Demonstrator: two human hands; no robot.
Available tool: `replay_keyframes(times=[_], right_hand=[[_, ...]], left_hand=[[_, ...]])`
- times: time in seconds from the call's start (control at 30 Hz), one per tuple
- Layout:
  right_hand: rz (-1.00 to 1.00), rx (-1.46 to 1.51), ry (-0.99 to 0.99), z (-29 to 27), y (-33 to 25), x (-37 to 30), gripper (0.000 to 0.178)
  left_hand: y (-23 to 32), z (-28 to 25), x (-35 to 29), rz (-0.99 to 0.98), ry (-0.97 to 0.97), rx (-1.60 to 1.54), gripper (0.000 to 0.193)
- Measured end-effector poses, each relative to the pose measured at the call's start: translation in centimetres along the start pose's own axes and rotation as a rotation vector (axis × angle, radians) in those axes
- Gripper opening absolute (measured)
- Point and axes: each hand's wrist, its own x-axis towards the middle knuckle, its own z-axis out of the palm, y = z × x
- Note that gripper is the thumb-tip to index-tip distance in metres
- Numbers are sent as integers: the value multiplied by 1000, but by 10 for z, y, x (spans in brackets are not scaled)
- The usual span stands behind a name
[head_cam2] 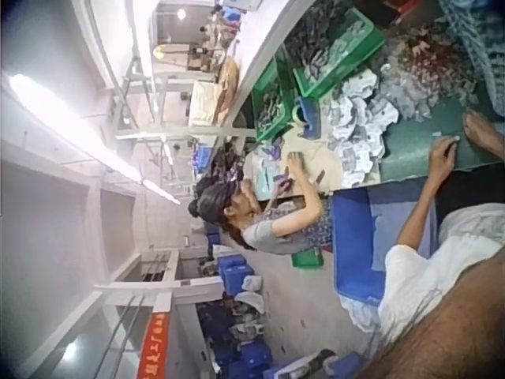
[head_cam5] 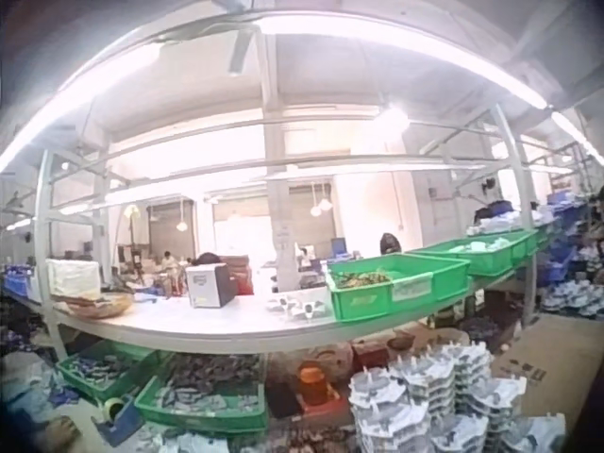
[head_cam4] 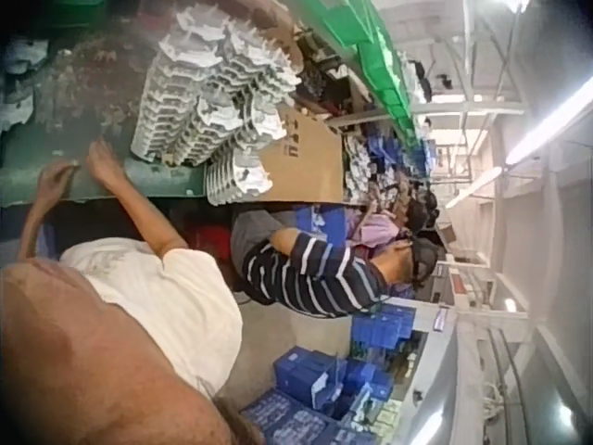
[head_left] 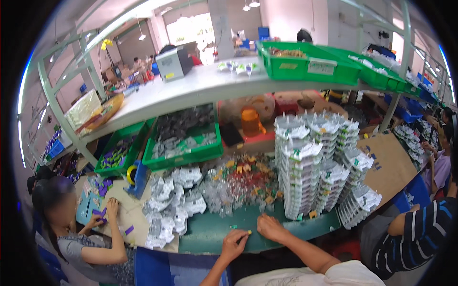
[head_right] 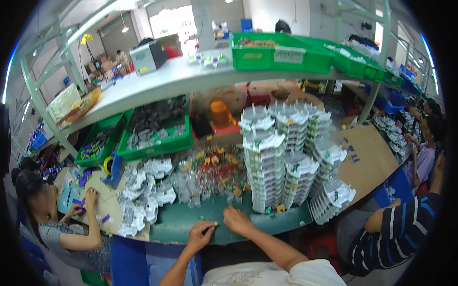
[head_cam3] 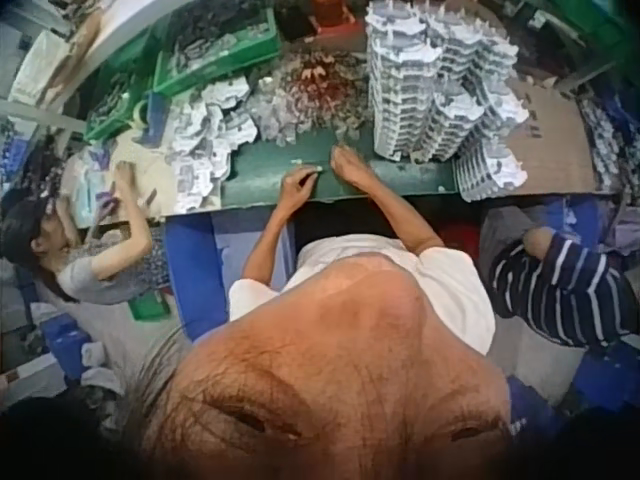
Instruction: Assembling small plastic components by inserting a yellow part into a white plastic base at a factory workbench.
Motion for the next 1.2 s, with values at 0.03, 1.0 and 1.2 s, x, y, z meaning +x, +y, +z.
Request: replay_keyframes(times=[0.03, 1.0, 1.2], right_hand=[[-1, -25, 6, -2, -8, -3, 12], [193, 1584, 105, -83, -57, -66, 23], [221, 909, 192, -81, -58, -69, 14]], left_hand=[[0, 0, -3, -25, -9, -4, 12], [62, 18, 8, -365, -109, -775, 16], [63, 21, 5, -237, 88, -728, 16]])
